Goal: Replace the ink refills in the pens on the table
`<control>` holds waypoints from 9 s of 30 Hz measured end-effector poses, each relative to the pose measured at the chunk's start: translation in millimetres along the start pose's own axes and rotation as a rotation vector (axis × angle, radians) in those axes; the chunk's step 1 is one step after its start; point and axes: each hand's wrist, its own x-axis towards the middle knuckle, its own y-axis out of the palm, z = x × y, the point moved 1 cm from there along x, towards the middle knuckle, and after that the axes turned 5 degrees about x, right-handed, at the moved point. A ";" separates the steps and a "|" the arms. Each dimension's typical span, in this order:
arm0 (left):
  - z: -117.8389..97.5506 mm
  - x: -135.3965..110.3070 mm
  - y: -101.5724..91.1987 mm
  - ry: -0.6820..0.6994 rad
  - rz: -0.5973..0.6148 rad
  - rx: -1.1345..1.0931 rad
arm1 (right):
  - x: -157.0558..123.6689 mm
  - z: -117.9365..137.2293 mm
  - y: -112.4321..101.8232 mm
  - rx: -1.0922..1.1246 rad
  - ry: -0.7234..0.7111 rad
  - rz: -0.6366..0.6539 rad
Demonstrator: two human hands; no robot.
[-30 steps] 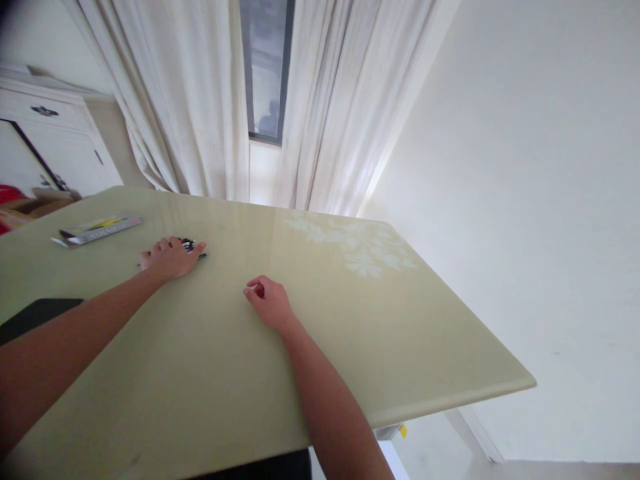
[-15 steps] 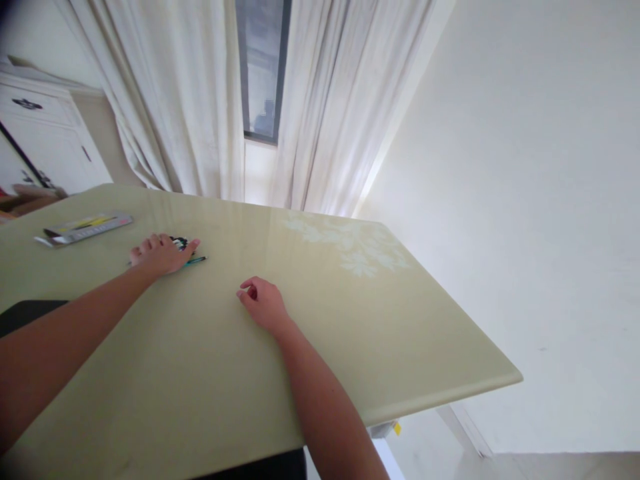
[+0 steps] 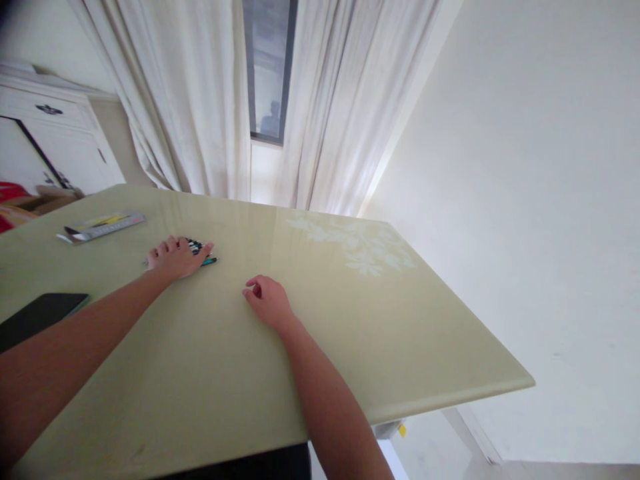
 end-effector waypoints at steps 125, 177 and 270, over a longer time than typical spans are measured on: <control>-40.8 -112.2 -14.2 0.705 0.093 -0.738 | 9.6 -28.1 -40.7 0.381 0.010 -0.107; -40.8 -112.2 -11.3 0.789 0.104 -0.670 | 9.5 -25.7 -39.7 0.396 0.014 -0.104; -44.3 -112.5 -8.0 0.911 0.076 -0.696 | 9.7 -27.4 -34.6 -0.299 0.108 -0.314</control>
